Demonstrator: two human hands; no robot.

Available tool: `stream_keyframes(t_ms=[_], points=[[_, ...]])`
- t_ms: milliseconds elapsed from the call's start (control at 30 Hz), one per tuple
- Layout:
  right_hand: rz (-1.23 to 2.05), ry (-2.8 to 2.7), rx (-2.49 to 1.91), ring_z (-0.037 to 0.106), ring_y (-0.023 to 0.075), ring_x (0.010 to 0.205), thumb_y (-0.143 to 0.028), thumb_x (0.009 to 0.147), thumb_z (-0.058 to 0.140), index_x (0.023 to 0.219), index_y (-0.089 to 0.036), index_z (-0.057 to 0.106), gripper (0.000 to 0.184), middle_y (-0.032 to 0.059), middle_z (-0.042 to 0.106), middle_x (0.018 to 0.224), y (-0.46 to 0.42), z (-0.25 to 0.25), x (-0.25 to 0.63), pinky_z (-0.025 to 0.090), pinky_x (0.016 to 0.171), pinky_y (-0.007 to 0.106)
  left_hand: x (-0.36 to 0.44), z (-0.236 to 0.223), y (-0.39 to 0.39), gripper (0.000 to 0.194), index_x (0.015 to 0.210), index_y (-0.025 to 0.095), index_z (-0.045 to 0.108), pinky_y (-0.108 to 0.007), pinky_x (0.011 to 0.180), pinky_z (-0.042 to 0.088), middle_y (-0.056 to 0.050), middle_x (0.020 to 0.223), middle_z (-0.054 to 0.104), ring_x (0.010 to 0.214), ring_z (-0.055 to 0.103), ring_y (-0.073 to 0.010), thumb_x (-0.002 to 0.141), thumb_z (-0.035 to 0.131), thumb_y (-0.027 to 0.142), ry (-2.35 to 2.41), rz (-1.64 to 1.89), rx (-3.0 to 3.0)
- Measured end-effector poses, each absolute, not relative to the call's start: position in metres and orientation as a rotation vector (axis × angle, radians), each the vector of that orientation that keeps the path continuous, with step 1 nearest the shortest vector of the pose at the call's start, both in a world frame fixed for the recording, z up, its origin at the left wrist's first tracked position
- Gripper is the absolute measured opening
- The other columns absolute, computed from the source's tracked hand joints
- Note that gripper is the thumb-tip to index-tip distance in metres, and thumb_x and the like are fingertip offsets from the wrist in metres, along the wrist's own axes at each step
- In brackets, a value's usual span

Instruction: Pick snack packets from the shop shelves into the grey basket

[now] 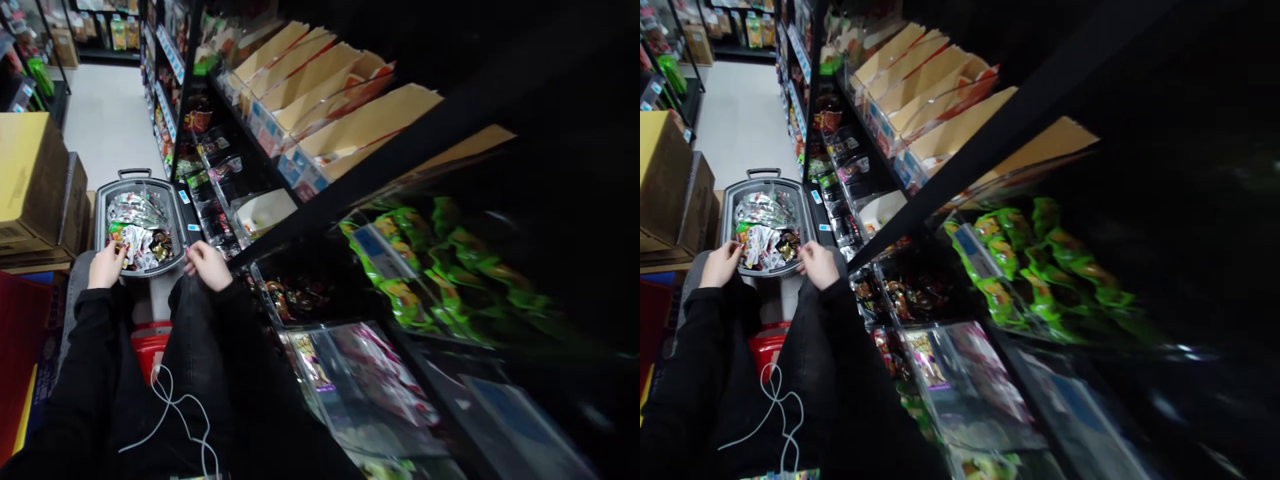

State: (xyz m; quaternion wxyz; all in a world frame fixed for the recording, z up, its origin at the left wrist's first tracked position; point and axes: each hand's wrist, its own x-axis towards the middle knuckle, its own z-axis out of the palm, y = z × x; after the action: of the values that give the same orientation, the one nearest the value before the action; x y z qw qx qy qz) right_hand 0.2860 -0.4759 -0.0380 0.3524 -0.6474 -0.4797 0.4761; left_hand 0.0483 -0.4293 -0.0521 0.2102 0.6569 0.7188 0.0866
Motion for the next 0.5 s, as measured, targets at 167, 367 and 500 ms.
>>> stream_keyframes(t_ms=[167, 367, 500], points=[[0.834, -1.426, -2.315, 0.061, 0.0166, 0.066, -0.032, 0.089, 0.041, 0.077, -0.017, 0.057, 0.025, 0.0052, 0.063, 0.071, -0.562, -0.04, 0.359, 0.046, 0.066, 0.027, 0.05, -0.054, -0.427, 0.041, 0.11, 0.022, 0.057, -0.034, 0.074, 0.042, -0.01, 0.098, 0.067, 0.096, 0.06, -0.0292, 0.084, 0.037, 0.047, 1.959, 0.2, 1.923], [0.629, -1.336, -3.065, 0.056, 0.0279, 0.103, -0.016, 0.087, 0.04, 0.123, -0.006, 0.048, 0.038, 0.0239, 0.05, 0.115, -0.542, -0.094, 0.444, 0.043, 0.082, 0.033, 0.061, -0.06, -0.424, 0.037, 0.107, 0.022, 0.057, -0.031, 0.076, 0.042, -0.007, 0.096, 0.068, 0.091, 0.061, -0.0252, 0.084, 0.039, 0.045, 1.82, 0.189, 1.997], [0.716, -1.583, -2.99, 0.049, 0.0289, 0.11, -0.015, 0.088, 0.037, 0.12, -0.018, 0.055, 0.037, 0.0194, 0.042, 0.126, -0.524, -0.124, 0.458, 0.042, 0.084, 0.035, 0.06, -0.063, -0.424, 0.038, 0.108, 0.022, 0.057, -0.031, 0.076, 0.042, -0.007, 0.094, 0.068, 0.09, 0.062, -0.0248, 0.083, 0.04, 0.045, 1.812, 0.166, 1.998]])
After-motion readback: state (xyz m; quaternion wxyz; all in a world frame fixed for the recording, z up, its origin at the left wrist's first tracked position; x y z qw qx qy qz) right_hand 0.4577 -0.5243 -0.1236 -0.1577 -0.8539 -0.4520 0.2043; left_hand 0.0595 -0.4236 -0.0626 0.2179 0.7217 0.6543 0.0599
